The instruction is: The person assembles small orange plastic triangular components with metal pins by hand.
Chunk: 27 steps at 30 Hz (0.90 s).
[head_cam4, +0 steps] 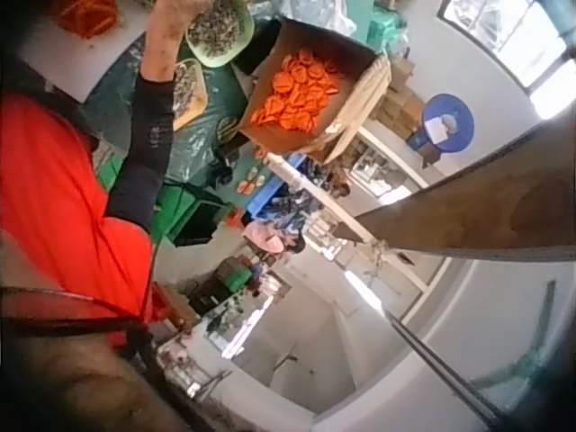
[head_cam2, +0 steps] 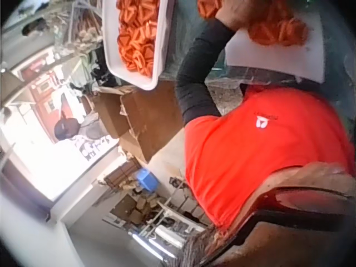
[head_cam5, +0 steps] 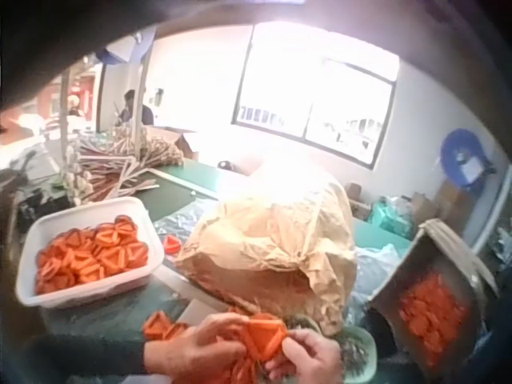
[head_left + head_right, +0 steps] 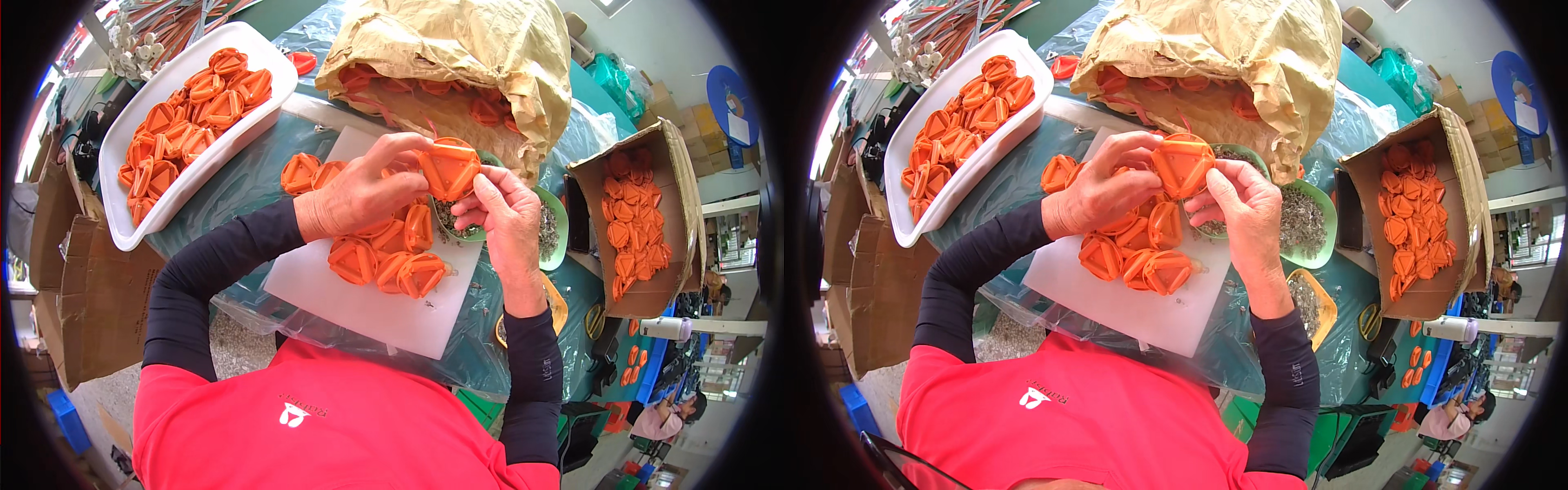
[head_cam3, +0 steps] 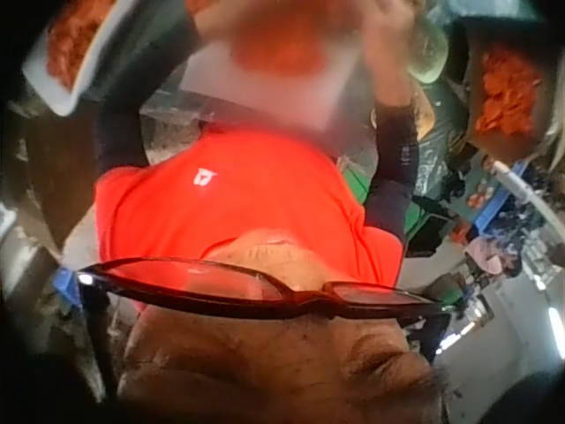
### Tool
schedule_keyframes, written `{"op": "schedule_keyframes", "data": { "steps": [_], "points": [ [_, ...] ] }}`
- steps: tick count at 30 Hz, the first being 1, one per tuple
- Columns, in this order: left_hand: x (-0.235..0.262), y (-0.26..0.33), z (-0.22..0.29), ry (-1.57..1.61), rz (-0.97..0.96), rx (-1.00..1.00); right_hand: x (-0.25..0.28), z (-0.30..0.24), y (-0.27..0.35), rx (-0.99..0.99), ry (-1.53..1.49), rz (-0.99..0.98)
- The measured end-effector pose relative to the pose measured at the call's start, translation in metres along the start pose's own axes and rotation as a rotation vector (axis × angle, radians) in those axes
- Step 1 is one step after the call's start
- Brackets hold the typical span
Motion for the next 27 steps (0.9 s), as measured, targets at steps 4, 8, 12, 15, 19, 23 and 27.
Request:
{"op": "schedule_keyframes", "data": {
  "steps": [4, 8, 12, 15, 19, 23, 27],
  "points": [
    [0.002, -0.003, -0.007, 0.095, 0.090, 0.145, 0.006, 0.003, -0.002, -0.029, -0.068, 0.019],
    [0.000, -0.001, -0.034, -0.004, 0.059, 0.219, 0.016, 0.005, -0.005, -0.037, -0.104, 0.035],
    [-0.027, -0.003, -0.095, -0.241, -0.036, 0.351, 0.017, 0.004, -0.006, -0.035, -0.110, 0.033],
    [-0.052, -0.013, -0.122, -0.278, -0.146, 0.316, 0.021, 0.002, -0.007, -0.030, -0.110, 0.039],
    [-0.092, 0.003, -0.157, -0.285, -0.415, 0.447, 0.032, 0.001, -0.006, -0.039, -0.112, 0.053],
    [-0.088, 0.012, -0.158, -0.311, -0.401, 0.366, 0.090, -0.034, 0.004, 0.003, 0.177, 0.259],
    [-0.070, 0.012, -0.154, -0.249, -0.318, 0.363, 0.273, -0.105, 0.029, 0.198, 0.077, 0.683]
  ]
}}
Point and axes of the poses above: each hand's wrist, its own y-axis away from the middle knuckle, its own x-axis out of the back of the hand, z = x × y, the point moved 6 cm from there along -y, towards the middle knuckle, and after that the axes turned 15 degrees about -y, right-handed, at the moved point
